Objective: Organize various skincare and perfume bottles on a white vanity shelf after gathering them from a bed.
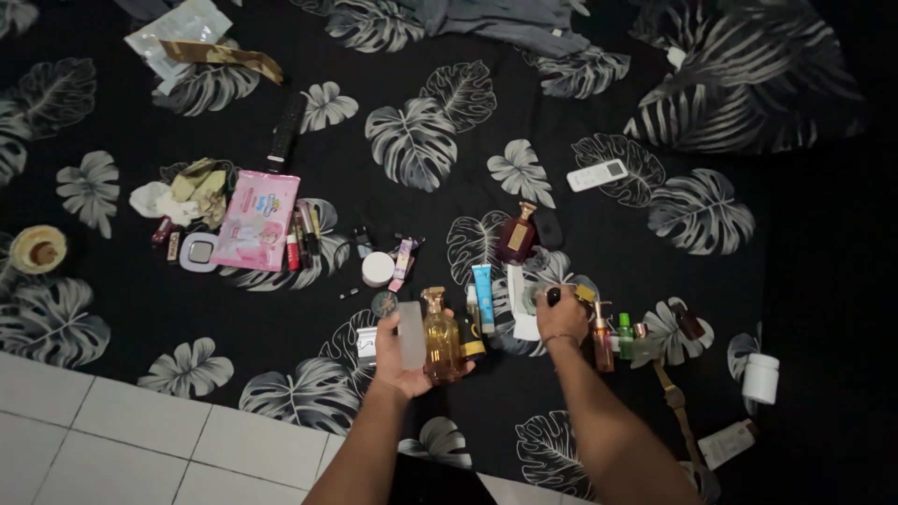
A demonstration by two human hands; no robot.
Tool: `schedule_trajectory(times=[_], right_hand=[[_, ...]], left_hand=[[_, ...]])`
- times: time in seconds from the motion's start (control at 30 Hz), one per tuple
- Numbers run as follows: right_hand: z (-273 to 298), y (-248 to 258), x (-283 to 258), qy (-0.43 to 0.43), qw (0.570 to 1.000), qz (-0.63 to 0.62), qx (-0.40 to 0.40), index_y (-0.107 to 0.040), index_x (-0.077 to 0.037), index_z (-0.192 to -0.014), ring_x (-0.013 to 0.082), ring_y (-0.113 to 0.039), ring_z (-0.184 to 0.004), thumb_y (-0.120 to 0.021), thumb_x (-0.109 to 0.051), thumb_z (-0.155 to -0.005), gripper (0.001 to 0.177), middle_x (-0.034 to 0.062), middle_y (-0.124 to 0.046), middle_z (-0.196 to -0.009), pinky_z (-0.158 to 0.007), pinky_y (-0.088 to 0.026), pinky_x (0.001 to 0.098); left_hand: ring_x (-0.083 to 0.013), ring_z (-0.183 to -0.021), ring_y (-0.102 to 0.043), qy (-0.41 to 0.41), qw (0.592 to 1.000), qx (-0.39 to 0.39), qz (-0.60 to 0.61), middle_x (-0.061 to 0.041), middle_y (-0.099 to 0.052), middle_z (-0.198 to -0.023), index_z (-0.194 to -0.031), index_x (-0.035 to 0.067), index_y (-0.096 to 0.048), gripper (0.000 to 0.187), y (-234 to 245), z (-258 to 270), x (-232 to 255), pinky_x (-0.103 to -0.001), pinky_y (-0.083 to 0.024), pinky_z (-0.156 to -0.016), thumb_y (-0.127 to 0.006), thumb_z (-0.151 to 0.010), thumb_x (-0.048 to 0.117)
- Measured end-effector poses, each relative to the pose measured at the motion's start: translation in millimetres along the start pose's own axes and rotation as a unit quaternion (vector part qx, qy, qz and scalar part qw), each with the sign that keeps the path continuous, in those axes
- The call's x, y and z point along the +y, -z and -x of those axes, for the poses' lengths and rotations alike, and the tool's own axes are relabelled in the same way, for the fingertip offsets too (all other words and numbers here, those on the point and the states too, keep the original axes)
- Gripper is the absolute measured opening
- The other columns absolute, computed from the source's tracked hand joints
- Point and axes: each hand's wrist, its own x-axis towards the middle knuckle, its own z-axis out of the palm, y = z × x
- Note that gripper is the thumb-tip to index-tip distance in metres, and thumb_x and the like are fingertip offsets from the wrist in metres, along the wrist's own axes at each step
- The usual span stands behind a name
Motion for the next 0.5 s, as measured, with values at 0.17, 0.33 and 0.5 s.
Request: schedule_trajectory(times=[0.17,0.33,0.5], right_hand=[[22.2,17.8,-18.1,0.043,0.985,-0.165,-0.008,-0.073,-0.006,-0.101,0.0327,-0.073,-0.085,-0.083,-0.04,-0.082,0.04,0.0162,-0.075,-0.093,-0.076,-0.058,0.0447],[40.1,29.6,-38.9,0.16,0.939,-0.304,-0.011,-0.076,0.0,-0.094,0.0148,-0.069,-0.071,-0.088,-0.031,-0.081,0.036,0.0059,-0.074,-0.078,-0.067,-0.055,0.029],[83.9,54.0,-83.4,0.084,0.782,-0.564,-0.252,-0.075,-0.002,-0.099,0.0152,-0.065,-0.065,-0.074,-0.022,-0.093,0.021,0.0054,-0.071,-0.081,-0.056,-0.053,0.0297]], left_hand=[[-0.0424,-0.107,-0.068,-0.054,0.998,0.025,0.012,-0.013,-0.069,-0.121,-0.133,0.009,-0.062,0.079,-10.4,18.1,2.4,-0.076,-0.044,-0.099,-0.06,-0.076,0.063],[-0.0399,-0.115,-0.067,-0.088,0.987,-0.119,0.061,-0.009,-0.066,-0.133,-0.139,0.015,-0.058,0.071,-16.5,42.4,4.4,-0.077,-0.041,-0.102,-0.059,-0.083,0.058],[-0.0414,-0.118,-0.067,-0.124,0.982,-0.137,0.045,-0.01,-0.065,-0.132,-0.14,0.009,-0.056,0.075,-27.3,83.2,16.5,-0.076,-0.041,-0.104,-0.06,-0.085,0.06]])
